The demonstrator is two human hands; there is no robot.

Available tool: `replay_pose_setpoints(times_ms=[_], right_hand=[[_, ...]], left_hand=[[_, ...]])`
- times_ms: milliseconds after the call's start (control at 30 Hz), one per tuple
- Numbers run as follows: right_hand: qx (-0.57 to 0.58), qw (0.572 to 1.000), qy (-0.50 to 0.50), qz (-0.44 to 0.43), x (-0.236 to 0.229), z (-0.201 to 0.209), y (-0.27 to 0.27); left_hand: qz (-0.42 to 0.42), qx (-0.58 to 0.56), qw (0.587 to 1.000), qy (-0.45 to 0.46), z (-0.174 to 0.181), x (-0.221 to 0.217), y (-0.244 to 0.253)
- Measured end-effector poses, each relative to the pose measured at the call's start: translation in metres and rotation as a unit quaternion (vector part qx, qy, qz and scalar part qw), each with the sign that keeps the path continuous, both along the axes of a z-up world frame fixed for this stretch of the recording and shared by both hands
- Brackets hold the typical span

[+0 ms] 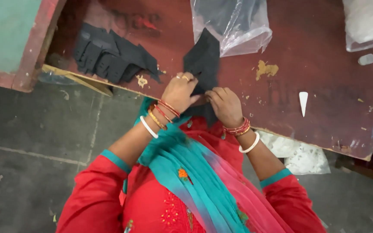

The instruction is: The person handles black plastic pieces on a wooden table, picking them up and manipulating them with both hands. They occasionally reach for a white bottle and a plastic bag containing more parts, then return to folding or arranging the black pieces.

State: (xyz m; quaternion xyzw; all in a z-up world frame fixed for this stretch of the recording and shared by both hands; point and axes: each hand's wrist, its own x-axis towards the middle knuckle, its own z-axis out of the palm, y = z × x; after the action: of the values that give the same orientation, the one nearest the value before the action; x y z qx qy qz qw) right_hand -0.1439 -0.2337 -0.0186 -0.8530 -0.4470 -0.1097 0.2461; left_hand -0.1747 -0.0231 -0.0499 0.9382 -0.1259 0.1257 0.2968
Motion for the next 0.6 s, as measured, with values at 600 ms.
replay_pose_setpoints(times_ms=[600], right_hand=[[0.021, 0.995, 0.012, -0.094, 0.001, -0.01, -0.017]], left_hand=[[0.042, -0.097, 0.994, -0.03, 0.024, -0.004, 0.02]])
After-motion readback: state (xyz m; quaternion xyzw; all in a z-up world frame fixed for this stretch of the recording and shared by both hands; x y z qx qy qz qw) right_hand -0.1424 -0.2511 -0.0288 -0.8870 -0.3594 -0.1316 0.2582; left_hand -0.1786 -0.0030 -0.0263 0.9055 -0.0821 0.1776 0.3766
